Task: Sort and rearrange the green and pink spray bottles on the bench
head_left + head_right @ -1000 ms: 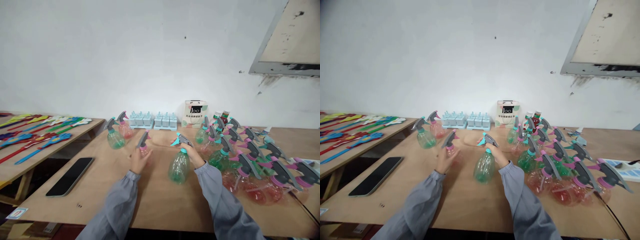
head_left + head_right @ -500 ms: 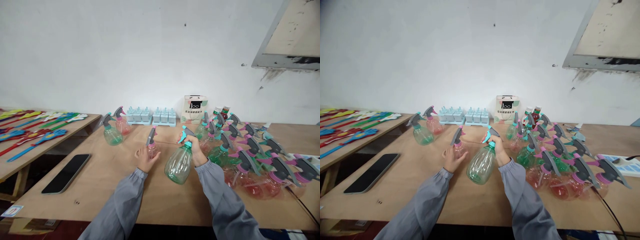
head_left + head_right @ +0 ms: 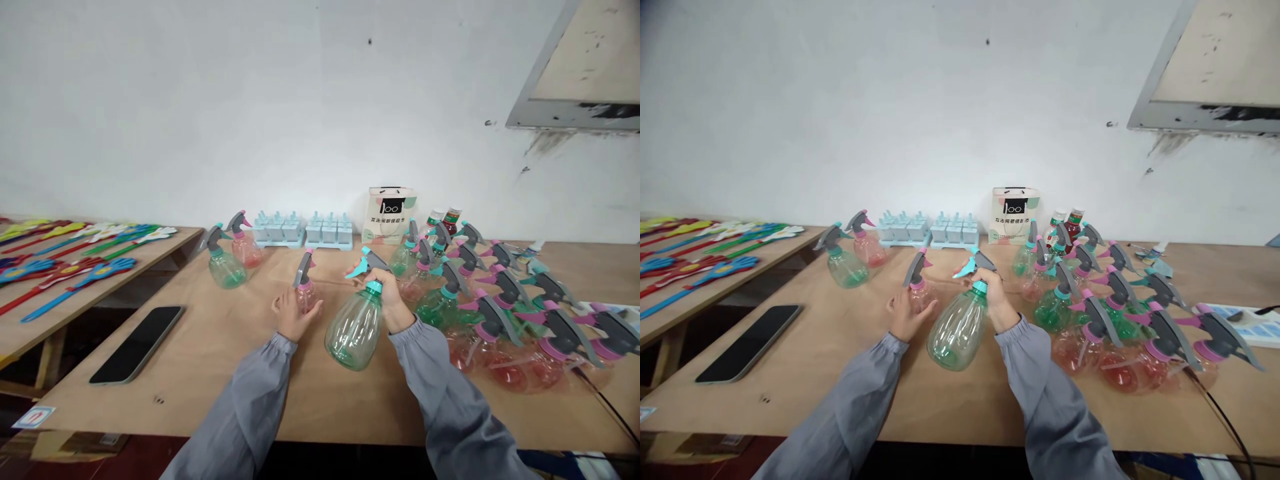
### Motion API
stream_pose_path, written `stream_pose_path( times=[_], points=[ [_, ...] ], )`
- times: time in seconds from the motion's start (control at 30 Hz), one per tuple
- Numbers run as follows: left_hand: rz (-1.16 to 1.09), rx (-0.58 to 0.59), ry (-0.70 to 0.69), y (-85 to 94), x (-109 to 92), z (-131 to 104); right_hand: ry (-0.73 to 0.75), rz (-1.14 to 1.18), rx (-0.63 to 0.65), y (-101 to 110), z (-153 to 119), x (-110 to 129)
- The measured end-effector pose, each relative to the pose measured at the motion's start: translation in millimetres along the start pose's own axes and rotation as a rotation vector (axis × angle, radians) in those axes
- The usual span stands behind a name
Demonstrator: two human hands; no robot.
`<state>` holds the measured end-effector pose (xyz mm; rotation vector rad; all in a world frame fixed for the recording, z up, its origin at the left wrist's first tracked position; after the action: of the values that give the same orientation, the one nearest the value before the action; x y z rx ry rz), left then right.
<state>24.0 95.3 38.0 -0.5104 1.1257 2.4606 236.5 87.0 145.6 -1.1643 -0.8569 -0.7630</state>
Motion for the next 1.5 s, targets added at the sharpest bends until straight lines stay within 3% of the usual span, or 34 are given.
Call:
stream_pose_path(
  times=[0.5, 0.73, 0.9, 1.07, 1.17, 1.3, 1.5],
  points=[
    [-0.018, 0.017, -0.007, -0.3, 0, -1, -0.016, -0.046, -0.090, 11, 2, -2],
    [-0.043, 0.043, -0.003, 0.5, -2, -1, 0.109, 0.032, -0.150, 18, -1, 9],
    [-0.040, 0.032, 0.008, 0.2, 0, -1, 0.104, -0.076, -0.108, 11, 1, 8],
    [-0.043, 0.017, -0.001, 0.6, -1, -1, 0.295, -0.179, -0.227, 20, -6, 21],
    [-0.041, 0.024, 0.004, 0.4, -1, -1, 0.402, -0.405, -0.275, 20, -14, 28],
    [-0.035, 0.036, 0.017, -0.6, 0, -1, 0.433, -0.610, -0.297, 22, -15, 24],
    [-0.032, 0.039, 0.008, 0.5, -1, -2, 0.482, -0.760, -0.457, 46, -5, 14]
  ],
)
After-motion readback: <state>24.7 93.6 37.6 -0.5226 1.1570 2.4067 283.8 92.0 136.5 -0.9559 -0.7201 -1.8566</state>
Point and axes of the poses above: each hand's wrist, its own z-axis towards the middle knuckle, its own y-axis out of the back of the hand, x = y × z, the point moved 8 cm from there along z, towards the middle knuckle, and after that the axes turned 1 degree about -x, right-handed, at the moved point
